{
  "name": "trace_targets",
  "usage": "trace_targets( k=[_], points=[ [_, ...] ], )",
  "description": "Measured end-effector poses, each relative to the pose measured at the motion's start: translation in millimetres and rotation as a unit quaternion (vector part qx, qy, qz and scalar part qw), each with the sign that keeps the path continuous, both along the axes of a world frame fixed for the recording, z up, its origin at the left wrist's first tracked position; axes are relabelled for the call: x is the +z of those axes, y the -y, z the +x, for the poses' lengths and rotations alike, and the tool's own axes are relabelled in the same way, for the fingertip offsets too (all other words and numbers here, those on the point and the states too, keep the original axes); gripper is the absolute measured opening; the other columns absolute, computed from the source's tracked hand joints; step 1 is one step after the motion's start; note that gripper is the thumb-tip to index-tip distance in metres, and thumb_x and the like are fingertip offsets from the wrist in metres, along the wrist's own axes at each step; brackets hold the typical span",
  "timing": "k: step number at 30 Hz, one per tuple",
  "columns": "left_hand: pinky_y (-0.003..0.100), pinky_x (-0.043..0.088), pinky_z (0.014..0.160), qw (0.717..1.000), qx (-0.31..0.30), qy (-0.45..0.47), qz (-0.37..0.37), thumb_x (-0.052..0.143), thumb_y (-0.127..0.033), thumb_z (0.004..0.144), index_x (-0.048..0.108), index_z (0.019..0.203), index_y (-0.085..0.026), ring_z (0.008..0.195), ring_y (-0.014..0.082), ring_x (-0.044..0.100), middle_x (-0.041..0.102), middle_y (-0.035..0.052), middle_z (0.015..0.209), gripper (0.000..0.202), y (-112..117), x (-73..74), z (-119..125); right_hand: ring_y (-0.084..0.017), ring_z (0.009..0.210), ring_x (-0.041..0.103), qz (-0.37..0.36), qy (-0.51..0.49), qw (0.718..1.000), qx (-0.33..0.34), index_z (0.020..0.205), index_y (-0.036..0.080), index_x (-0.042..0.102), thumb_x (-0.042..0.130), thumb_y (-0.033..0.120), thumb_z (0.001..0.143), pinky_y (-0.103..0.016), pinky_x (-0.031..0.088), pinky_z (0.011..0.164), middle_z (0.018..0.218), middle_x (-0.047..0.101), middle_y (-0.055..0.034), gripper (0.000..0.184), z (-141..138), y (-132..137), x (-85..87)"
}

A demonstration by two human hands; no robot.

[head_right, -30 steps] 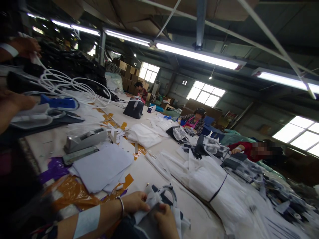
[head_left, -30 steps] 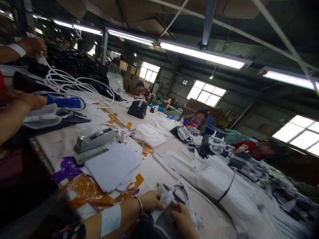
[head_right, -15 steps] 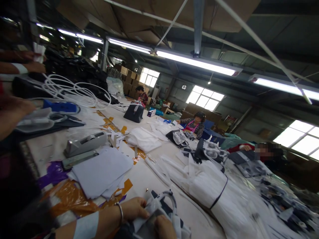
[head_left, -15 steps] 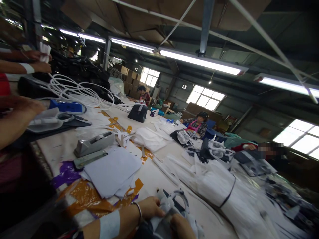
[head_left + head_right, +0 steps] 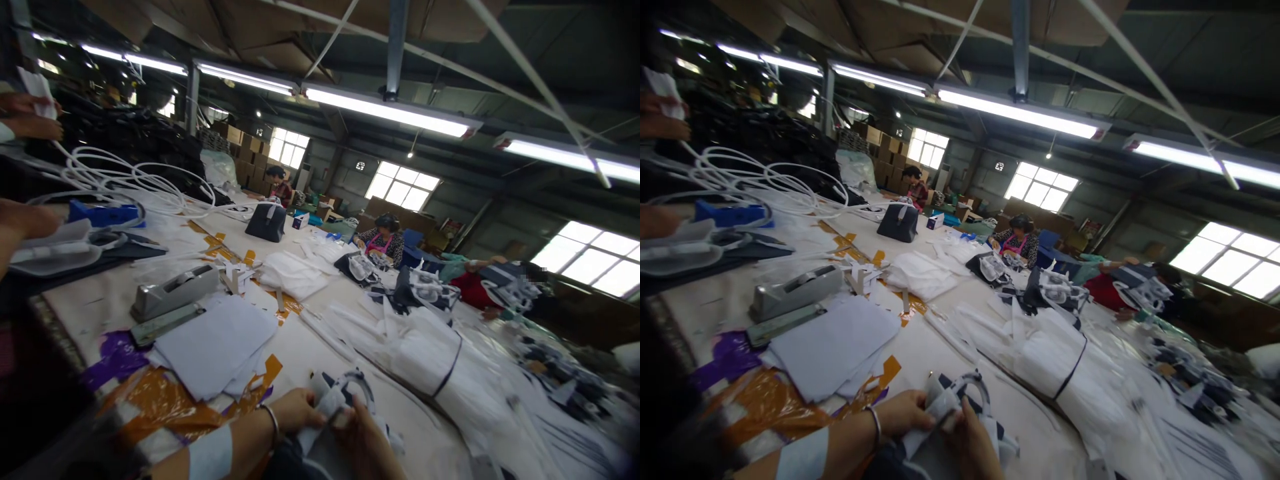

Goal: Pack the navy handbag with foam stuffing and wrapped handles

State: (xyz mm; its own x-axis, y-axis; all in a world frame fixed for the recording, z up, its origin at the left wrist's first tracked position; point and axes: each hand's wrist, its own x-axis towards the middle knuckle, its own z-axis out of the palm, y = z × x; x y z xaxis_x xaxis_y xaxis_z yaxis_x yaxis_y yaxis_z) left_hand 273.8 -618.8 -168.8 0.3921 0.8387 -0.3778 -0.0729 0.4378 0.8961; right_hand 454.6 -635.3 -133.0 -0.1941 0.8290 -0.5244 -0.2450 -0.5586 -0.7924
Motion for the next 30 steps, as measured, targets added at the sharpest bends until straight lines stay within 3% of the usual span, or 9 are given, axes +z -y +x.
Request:
trace_targets(
  k=[2,5,8,11,16,22,30],
  points=[
    [0.029,0.044,0.07,1.0,-0.002,0.018,-0.003,0.08,-0.032,0.044,0.064,0.078,-0.017,0.077,0.0205,0.06,0.065,-0.001,0.073,0.04,0,2.7,0,-0.02,0.078,0.063,-0.034,-0.046,0.998,0.013,0.071,0.017,0.063,0.069,0.061,0.06,-0.027,0.046,0.069,0.078,0.068,-0.0053,0.045,-2,3,9.4],
    [0.029,0.045,0.069,0.999,0.004,0.031,-0.026,0.08,-0.03,0.039,0.065,0.082,-0.014,0.072,0.0189,0.059,0.066,0.0005,0.075,0.048,2,10.5,0,-0.02,0.086,0.064,-0.049,-0.03,0.998,-0.008,0.084,0.015,0.064,0.071,0.047,0.062,-0.026,0.047,0.074,0.087,0.069,-0.0069,0.039,-3,5,10.9],
    [0.029,0.044,0.068,1.0,0.0,0.015,-0.019,0.08,-0.032,0.039,0.064,0.084,-0.012,0.071,0.0183,0.058,0.066,0.0016,0.075,0.052,4,19.6,1,-0.013,0.068,0.062,-0.058,0.035,0.997,0.022,0.093,0.014,0.063,0.065,0.027,0.068,-0.024,0.046,0.063,0.08,0.067,-0.004,0.029,-8,9,9.8],
    [0.027,0.044,0.069,1.0,-0.016,0.009,-0.021,0.08,-0.035,0.043,0.063,0.086,-0.011,0.073,0.0182,0.059,0.067,0.0022,0.077,0.052,2,22.6,0,-0.011,0.06,0.059,-0.058,0.057,0.996,0.041,0.087,0.013,0.063,0.061,0.019,0.071,-0.023,0.043,0.058,0.071,0.063,-0.0021,0.018,-10,8,10.7],
    [0.026,0.044,0.067,0.998,-0.038,0.034,-0.033,0.079,-0.033,0.047,0.062,0.091,-0.009,0.069,0.0159,0.059,0.067,0.0027,0.077,0.052,-2,22.0,-1,-0.011,0.06,0.057,-0.044,0.061,0.997,0.033,0.084,0.014,0.06,0.065,0.032,0.075,-0.023,0.042,0.058,0.07,0.062,-0.0009,0.02,-8,7,14.2],
    [0.026,0.044,0.065,0.998,-0.024,0.045,-0.042,0.078,-0.028,0.047,0.062,0.093,-0.008,0.064,0.0155,0.059,0.067,0.0009,0.071,0.053,0,22.4,0,-0.011,0.061,0.056,-0.014,0.071,0.997,0.025,0.076,0.017,0.051,0.075,0.042,0.064,-0.024,0.041,0.06,0.064,0.059,0.0015,0.037,-10,7,13.5],
    [0.029,0.045,0.068,0.997,-0.011,0.032,-0.063,0.078,-0.025,0.045,0.064,0.087,-0.012,0.066,0.0164,0.06,0.066,-0.0005,0.07,0.046,-3,15.8,1,-0.008,0.052,0.048,0.013,0.082,0.996,0.038,0.07,0.018,0.048,0.073,0.044,0.065,-0.024,0.039,0.058,0.061,0.054,0.0034,0.037,-14,2,2.9]
  ],
)
